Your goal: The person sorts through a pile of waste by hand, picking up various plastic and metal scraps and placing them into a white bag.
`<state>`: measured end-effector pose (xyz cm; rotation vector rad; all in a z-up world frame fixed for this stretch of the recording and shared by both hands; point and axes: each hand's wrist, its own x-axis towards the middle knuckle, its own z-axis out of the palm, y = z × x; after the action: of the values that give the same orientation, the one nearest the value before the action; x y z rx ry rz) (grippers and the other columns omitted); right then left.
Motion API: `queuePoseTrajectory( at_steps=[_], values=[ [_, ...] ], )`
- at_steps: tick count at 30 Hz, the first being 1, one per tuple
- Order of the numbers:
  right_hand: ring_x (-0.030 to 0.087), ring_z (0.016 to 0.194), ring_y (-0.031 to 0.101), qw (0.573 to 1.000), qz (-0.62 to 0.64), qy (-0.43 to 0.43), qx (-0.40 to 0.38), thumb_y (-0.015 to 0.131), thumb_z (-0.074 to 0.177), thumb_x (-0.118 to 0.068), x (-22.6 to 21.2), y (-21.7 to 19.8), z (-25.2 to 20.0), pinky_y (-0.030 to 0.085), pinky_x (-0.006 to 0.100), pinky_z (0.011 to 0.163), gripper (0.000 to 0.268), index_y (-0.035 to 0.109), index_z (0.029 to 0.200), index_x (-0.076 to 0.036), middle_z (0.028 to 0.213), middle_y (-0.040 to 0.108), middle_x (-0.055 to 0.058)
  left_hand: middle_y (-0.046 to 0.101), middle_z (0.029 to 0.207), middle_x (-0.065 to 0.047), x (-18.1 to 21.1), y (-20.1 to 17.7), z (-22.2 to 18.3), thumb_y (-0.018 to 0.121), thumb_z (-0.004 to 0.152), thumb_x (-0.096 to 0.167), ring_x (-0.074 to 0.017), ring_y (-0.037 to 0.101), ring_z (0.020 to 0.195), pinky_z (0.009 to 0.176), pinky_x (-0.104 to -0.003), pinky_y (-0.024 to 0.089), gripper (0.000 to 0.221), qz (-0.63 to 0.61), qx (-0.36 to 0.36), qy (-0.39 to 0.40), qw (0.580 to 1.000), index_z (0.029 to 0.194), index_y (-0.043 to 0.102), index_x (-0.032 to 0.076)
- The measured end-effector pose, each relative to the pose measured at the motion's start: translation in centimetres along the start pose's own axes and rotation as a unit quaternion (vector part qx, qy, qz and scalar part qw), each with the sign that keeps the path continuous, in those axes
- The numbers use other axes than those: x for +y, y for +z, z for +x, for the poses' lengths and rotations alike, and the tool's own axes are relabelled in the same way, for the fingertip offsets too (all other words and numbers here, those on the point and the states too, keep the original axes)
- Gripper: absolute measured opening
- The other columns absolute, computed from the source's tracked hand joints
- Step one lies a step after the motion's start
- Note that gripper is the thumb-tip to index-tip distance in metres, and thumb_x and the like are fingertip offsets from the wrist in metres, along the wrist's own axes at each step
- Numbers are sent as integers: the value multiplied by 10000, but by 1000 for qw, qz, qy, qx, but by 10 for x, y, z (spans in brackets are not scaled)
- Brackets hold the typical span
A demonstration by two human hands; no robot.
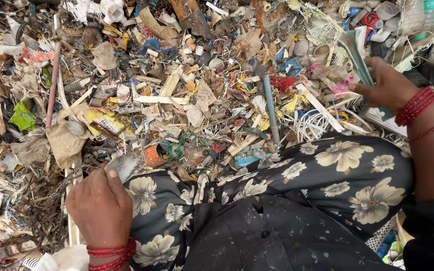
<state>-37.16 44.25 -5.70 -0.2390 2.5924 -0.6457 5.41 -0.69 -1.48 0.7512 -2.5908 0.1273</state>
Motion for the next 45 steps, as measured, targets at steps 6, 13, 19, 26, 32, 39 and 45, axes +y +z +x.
queuePoseTrajectory(
  at_steps=[6, 13, 19, 26, 32, 39, 45],
  values=[
    [230, 758, 646, 966, 28, -255, 28, 617, 1053, -201, -130, 21, 29, 539, 404, 642, 447, 517, 1437, 5, 956, 672, 151, 718, 815, -25, -5, 20, -19, 592, 986, 275, -212, 706, 800, 770, -399, 503, 122, 55, -152, 106, 981, 960, 632, 163],
    [117, 498, 589, 894, 382, -236, -4, 593, 1074, -127, -224, 108, 55, 509, 308, 413, 329, 506, 1376, -26, 822, 621, 38, 673, 621, -61, -28, 59, 38, 539, 1076, 290, -252, 664, 528, 576, -410, 520, 213, 156, -99, 78, 980, 906, 562, 162],
    [110, 480, 567, 907, 349, -235, -37, 582, 1077, -117, -212, 152, 59, 478, 310, 381, 293, 523, 1349, -23, 840, 599, 32, 707, 749, -230, -7, 39, 76, 489, 1064, 298, -444, 696, 696, 603, -562, 543, 261, -15, -170, -121, 978, 1048, 618, 71],
    [107, 518, 594, 941, 259, -219, -11, 586, 1074, -134, -207, 139, 73, 492, 296, 407, 331, 520, 1384, -39, 891, 624, 64, 741, 925, -190, 94, 72, 4, 464, 1022, 344, -410, 715, 855, 742, -554, 550, 288, -113, -387, -96, 910, 1134, 594, 113],
    [314, 875, 700, 934, 136, -329, -15, 613, 933, -39, -226, 143, 35, 548, 462, 781, 653, 380, 1540, -104, 977, 661, 176, 783, 797, -110, 77, 138, 94, 469, 1021, 235, -356, 739, 786, 708, -486, 545, 331, -352, -139, -188, 907, 1285, 542, 48],
    [426, 968, 708, 920, -87, -381, 19, 614, 940, -131, -220, 147, -29, 567, 512, 822, 727, 347, 1607, -237, 1110, 699, 216, 717, 736, -126, 139, 185, 112, 465, 1054, 204, -314, 736, 704, 674, -452, 555, 279, -507, -117, -183, 834, 1185, 601, -1],
    [409, 894, 712, 927, -195, -311, 74, 718, 740, -147, -206, 178, -45, 593, 511, 714, 914, 325, 1562, -220, 1153, 662, 202, 717, 759, -120, 168, 194, 90, 443, 1045, 176, -288, 732, 691, 651, -441, 567, 334, -508, -121, -165, 836, 1308, 566, 12]
  ],
)
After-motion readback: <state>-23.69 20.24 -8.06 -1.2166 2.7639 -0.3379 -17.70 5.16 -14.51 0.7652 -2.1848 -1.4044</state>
